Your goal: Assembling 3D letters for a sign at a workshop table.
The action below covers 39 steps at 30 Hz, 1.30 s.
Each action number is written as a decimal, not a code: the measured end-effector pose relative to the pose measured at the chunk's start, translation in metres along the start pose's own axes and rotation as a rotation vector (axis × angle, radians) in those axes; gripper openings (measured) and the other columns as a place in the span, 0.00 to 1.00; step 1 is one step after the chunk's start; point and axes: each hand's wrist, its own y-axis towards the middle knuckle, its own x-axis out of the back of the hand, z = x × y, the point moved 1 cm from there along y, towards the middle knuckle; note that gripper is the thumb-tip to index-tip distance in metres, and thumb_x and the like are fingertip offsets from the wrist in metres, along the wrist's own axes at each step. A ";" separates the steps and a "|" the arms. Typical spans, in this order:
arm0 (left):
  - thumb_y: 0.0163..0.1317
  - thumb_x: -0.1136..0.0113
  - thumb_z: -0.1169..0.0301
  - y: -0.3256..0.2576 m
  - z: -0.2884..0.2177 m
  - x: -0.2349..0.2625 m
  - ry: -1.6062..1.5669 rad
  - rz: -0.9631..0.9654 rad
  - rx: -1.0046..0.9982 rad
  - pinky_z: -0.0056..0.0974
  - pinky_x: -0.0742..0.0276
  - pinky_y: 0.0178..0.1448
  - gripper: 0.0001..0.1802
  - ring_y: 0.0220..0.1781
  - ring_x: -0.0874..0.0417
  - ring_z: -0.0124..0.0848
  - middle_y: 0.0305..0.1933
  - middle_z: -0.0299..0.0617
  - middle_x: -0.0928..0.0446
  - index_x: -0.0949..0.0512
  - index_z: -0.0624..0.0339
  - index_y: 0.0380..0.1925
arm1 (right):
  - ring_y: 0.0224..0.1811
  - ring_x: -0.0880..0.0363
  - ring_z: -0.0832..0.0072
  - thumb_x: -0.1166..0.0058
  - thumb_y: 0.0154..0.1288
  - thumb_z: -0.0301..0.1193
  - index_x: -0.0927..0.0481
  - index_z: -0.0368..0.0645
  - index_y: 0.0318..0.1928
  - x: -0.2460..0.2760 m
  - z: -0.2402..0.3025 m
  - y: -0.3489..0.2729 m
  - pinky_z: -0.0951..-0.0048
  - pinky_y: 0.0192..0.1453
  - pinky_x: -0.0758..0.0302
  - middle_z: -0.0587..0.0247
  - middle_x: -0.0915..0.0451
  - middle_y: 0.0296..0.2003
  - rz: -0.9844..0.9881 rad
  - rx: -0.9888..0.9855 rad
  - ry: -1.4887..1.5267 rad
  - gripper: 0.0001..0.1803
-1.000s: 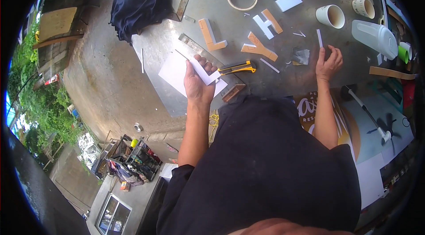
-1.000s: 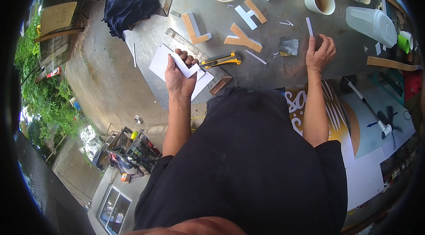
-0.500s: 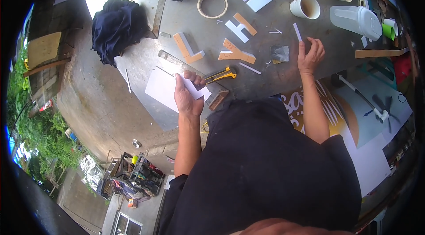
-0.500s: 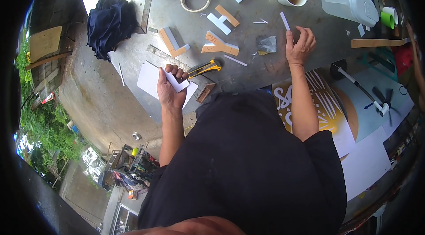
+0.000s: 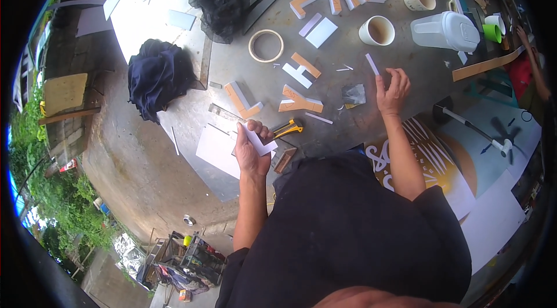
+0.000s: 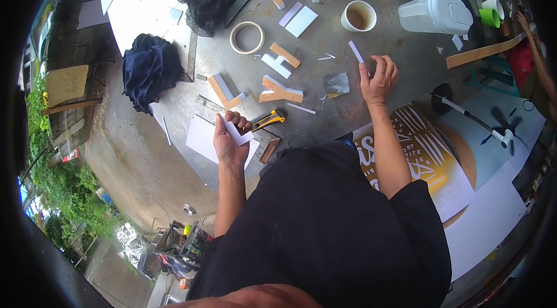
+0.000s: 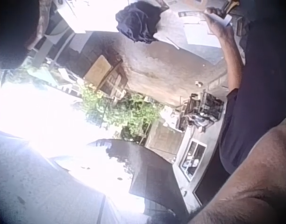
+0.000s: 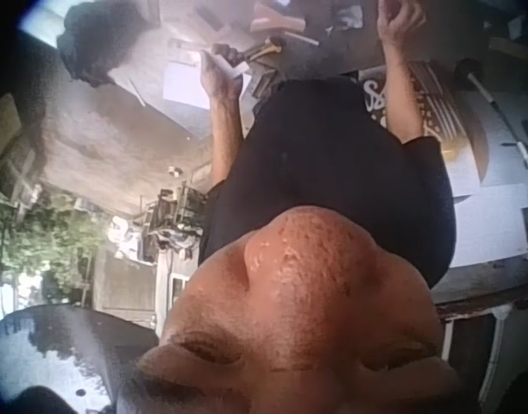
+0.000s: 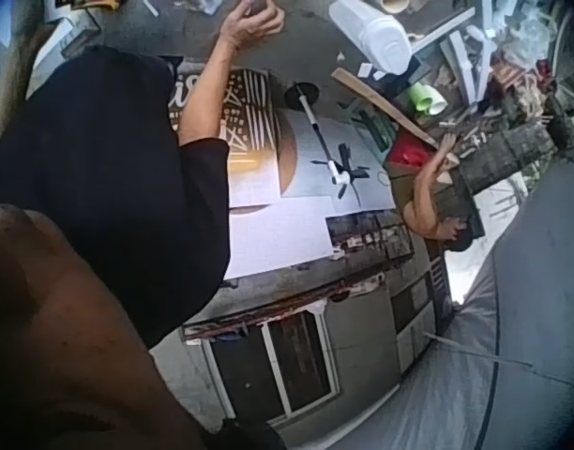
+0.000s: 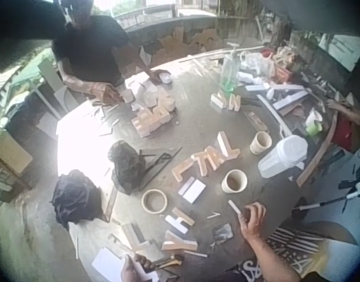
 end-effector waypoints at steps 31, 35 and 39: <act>0.79 0.63 0.48 -0.001 -0.004 0.022 0.233 -0.166 -0.056 0.33 0.40 0.32 0.25 0.24 0.38 0.27 0.26 0.33 0.38 0.33 0.53 0.29 | 0.60 0.32 0.56 0.42 0.66 0.50 0.22 0.46 0.50 0.004 0.000 0.001 0.53 0.65 0.37 0.58 0.27 0.53 0.000 -0.018 0.036 0.23; 0.75 0.56 0.43 -0.003 -0.021 0.052 0.098 -0.230 -0.129 0.31 0.40 0.30 0.26 0.23 0.39 0.27 0.26 0.34 0.38 0.33 0.53 0.28 | 0.60 0.32 0.56 0.42 0.66 0.50 0.22 0.46 0.50 0.005 0.001 0.002 0.53 0.65 0.37 0.58 0.27 0.53 -0.002 -0.019 0.044 0.23; 0.69 0.46 0.41 -0.007 -0.036 0.086 0.075 -0.429 -0.030 0.29 0.42 0.27 0.26 0.19 0.40 0.23 0.22 0.29 0.39 0.32 0.50 0.27 | 0.59 0.32 0.55 0.42 0.66 0.50 0.22 0.46 0.50 0.006 0.000 0.000 0.53 0.65 0.37 0.58 0.27 0.52 -0.015 -0.019 0.050 0.23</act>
